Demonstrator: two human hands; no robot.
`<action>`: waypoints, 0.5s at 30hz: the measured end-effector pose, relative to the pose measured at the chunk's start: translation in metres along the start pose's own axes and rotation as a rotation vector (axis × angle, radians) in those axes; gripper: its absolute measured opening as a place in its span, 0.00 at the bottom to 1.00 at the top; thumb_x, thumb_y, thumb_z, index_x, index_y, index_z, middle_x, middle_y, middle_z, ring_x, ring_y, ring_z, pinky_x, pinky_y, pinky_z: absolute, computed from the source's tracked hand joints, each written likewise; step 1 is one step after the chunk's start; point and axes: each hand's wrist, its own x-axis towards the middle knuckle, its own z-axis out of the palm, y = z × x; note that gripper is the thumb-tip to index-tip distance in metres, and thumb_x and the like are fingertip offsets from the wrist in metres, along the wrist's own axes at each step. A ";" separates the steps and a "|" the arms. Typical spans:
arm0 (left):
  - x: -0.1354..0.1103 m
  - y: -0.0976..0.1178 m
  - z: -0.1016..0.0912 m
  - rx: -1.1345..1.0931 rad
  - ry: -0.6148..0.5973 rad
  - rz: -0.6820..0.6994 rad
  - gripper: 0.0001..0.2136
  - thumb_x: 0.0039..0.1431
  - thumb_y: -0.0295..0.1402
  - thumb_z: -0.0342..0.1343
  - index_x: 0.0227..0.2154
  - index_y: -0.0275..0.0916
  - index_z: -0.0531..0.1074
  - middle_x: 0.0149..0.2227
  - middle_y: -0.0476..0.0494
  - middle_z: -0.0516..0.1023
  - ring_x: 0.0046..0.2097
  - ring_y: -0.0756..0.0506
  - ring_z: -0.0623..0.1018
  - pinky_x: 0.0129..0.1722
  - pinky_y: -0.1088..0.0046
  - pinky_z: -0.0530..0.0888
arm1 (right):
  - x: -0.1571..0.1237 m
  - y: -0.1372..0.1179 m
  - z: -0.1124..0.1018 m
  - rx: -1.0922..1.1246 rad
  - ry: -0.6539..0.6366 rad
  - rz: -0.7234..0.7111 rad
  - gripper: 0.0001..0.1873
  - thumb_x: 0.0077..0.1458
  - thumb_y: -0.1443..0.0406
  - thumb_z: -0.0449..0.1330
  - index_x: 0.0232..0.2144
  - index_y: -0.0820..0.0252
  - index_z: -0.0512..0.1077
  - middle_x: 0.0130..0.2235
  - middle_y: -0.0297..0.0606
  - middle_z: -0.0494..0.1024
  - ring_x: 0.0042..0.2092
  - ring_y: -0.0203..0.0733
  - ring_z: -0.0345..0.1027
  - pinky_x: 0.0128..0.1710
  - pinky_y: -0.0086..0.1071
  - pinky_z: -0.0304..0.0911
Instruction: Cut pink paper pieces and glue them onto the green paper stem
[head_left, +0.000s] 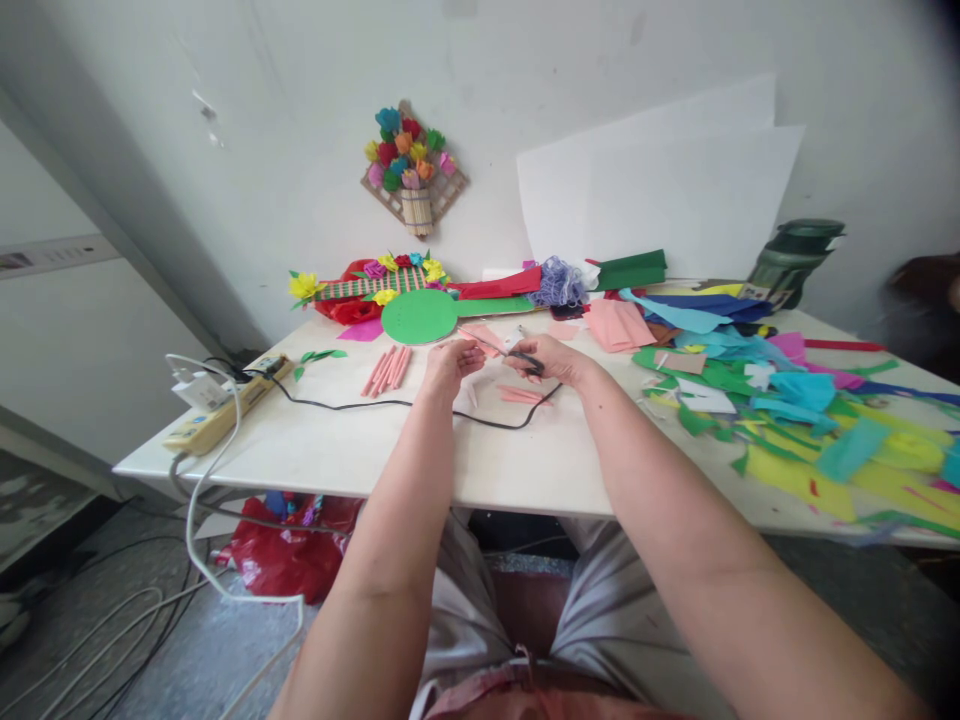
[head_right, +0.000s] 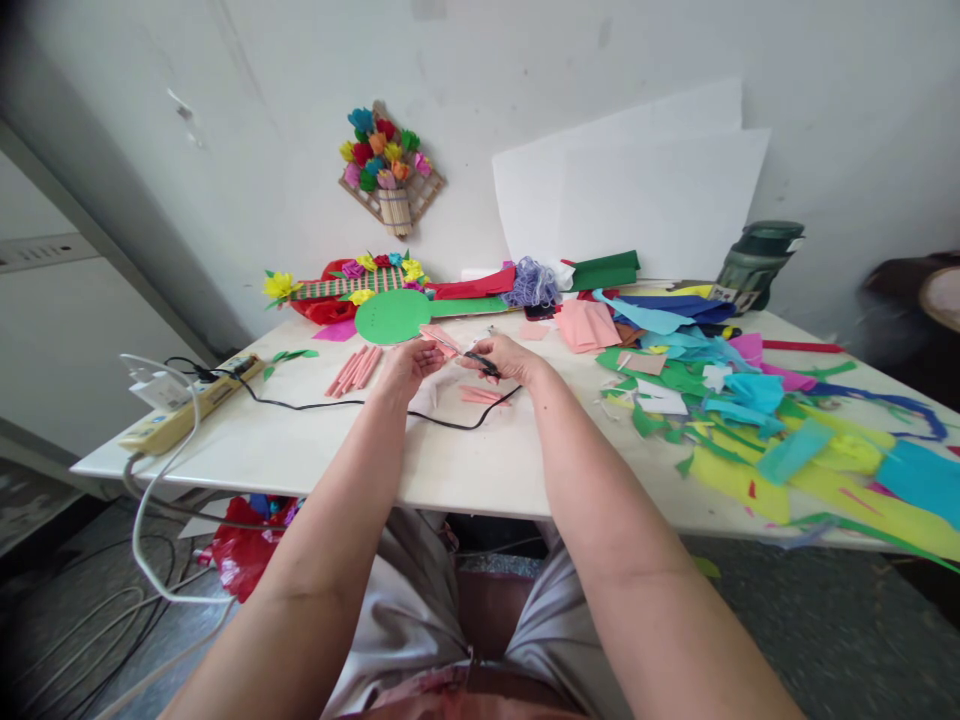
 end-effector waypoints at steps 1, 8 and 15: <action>0.000 0.000 0.000 0.003 0.001 -0.001 0.02 0.41 0.25 0.56 0.21 0.32 0.70 0.18 0.44 0.73 0.22 0.50 0.74 0.27 0.74 0.73 | 0.000 0.000 0.000 -0.004 0.003 0.002 0.15 0.48 0.58 0.64 0.27 0.66 0.70 0.17 0.29 0.66 0.15 0.25 0.54 0.13 0.22 0.49; 0.001 -0.001 0.000 0.005 0.006 0.004 0.02 0.41 0.25 0.55 0.21 0.32 0.70 0.18 0.44 0.73 0.22 0.50 0.73 0.28 0.74 0.72 | -0.001 -0.002 0.001 -0.006 -0.003 0.011 0.14 0.49 0.58 0.63 0.27 0.66 0.70 0.17 0.29 0.66 0.15 0.25 0.54 0.13 0.22 0.49; 0.000 0.000 0.000 0.002 0.001 0.004 0.01 0.41 0.25 0.54 0.20 0.32 0.70 0.18 0.44 0.73 0.22 0.50 0.74 0.27 0.74 0.72 | 0.001 0.000 0.001 0.029 0.005 0.022 0.15 0.47 0.58 0.64 0.26 0.66 0.70 0.16 0.28 0.64 0.14 0.25 0.53 0.13 0.22 0.47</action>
